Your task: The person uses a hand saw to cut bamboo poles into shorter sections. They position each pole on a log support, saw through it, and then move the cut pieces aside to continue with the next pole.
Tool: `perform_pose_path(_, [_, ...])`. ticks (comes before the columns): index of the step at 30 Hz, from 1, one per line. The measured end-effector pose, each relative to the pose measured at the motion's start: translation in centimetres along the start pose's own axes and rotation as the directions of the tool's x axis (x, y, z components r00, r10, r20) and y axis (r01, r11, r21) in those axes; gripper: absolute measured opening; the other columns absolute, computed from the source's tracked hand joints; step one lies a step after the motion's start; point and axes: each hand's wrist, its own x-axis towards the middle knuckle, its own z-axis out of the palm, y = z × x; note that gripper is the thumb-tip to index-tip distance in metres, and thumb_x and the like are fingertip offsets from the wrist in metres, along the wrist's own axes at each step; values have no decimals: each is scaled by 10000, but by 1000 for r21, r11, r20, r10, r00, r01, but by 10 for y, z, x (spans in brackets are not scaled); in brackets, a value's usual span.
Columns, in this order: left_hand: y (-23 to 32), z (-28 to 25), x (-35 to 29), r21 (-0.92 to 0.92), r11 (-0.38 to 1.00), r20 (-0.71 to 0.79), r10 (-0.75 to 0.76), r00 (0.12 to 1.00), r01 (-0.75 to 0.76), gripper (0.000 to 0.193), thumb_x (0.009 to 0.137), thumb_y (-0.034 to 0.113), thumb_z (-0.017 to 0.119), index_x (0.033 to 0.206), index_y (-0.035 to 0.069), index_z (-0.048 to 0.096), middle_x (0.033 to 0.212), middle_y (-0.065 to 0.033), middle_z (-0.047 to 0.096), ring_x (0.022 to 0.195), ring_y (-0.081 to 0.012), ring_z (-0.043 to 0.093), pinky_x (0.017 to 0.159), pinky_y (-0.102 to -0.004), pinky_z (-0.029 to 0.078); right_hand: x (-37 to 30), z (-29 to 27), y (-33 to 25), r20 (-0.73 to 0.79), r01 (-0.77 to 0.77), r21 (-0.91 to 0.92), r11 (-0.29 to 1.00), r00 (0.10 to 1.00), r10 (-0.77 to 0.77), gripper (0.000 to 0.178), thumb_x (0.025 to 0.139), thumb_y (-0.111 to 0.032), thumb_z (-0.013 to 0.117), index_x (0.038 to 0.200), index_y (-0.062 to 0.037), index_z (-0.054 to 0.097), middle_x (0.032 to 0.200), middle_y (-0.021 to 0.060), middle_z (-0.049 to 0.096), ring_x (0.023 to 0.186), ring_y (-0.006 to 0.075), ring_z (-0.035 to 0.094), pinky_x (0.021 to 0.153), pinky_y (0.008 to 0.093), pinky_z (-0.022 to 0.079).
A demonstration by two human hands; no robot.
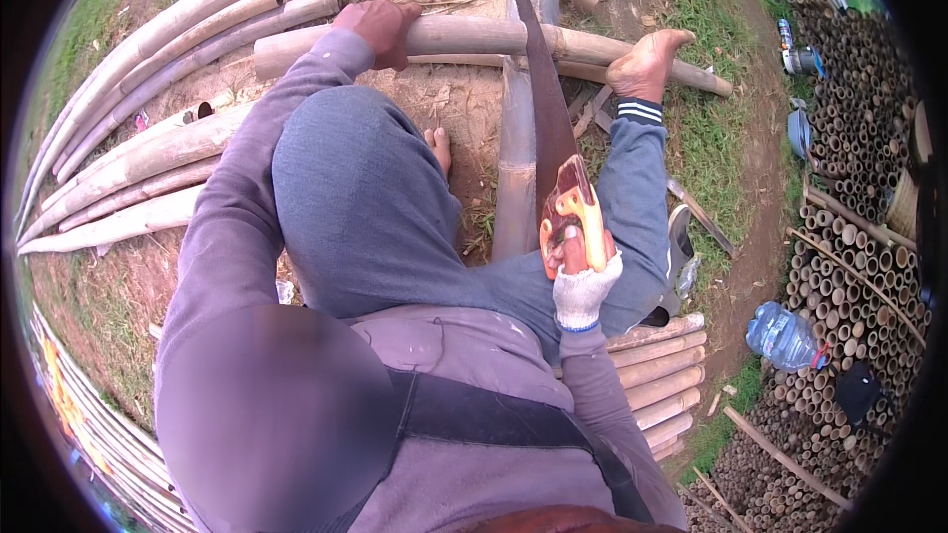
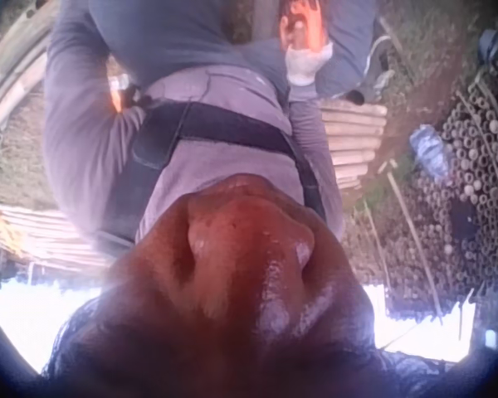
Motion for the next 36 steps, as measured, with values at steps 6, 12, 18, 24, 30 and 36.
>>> perform_pose_path(6, [4,-8,2,-10,999,-54,48,997,-49,672,715,210,834,1355,142,643,1089,-168,776,1063,-368,759,912,-488,613,135,77,3,-3,9,137,991,1000,-9,167,1009,-128,764,1083,-37,644,739,23,658,549,97,614,483,268,498])
perform_pose_path(12, [-4,-5,-4,-36,999,-3,24,1000,-24,638,729,200,832,1334,126,644,1085,-172,778,1049,-368,763,904,-486,615,1,2,2,6,-58,53,997,998,58,119,1008,-67,705,1002,0,607,674,43,634,519,110,608,479,276,490])
perform_pose_path(18, [2,-2,-4,-15,999,-37,39,999,-40,667,722,209,840,1352,121,642,1049,-164,784,1042,-359,766,894,-481,620,32,23,3,-5,-37,86,996,999,37,152,1013,-87,717,965,3,604,649,48,625,510,123,605,494,287,505])
perform_pose_path(24, [5,-14,-5,-1,1000,43,-2,999,2,658,783,300,849,1398,173,652,1169,-138,780,1107,-325,764,953,-460,623,115,68,14,26,110,180,977,993,-117,233,1037,-170,749,1142,3,634,755,43,683,604,112,668,592,283,579])
perform_pose_path(30, [6,-15,-2,32,999,26,15,1000,-15,733,753,331,842,1439,177,633,1233,-182,767,1159,-368,744,993,-479,607,115,70,11,-1,128,182,975,992,-130,442,1053,-303,748,1323,15,604,936,61,717,790,105,715,675,285,589])
perform_pose_path(36, [1,-10,12,51,998,31,26,999,-28,834,715,362,847,1490,179,597,1230,-199,770,1165,-377,740,1006,-485,596,59,31,-19,-102,231,-173,957,963,-251,315,1046,-271,749,1096,38,711,907,118,753,784,203,723,727,354,562])
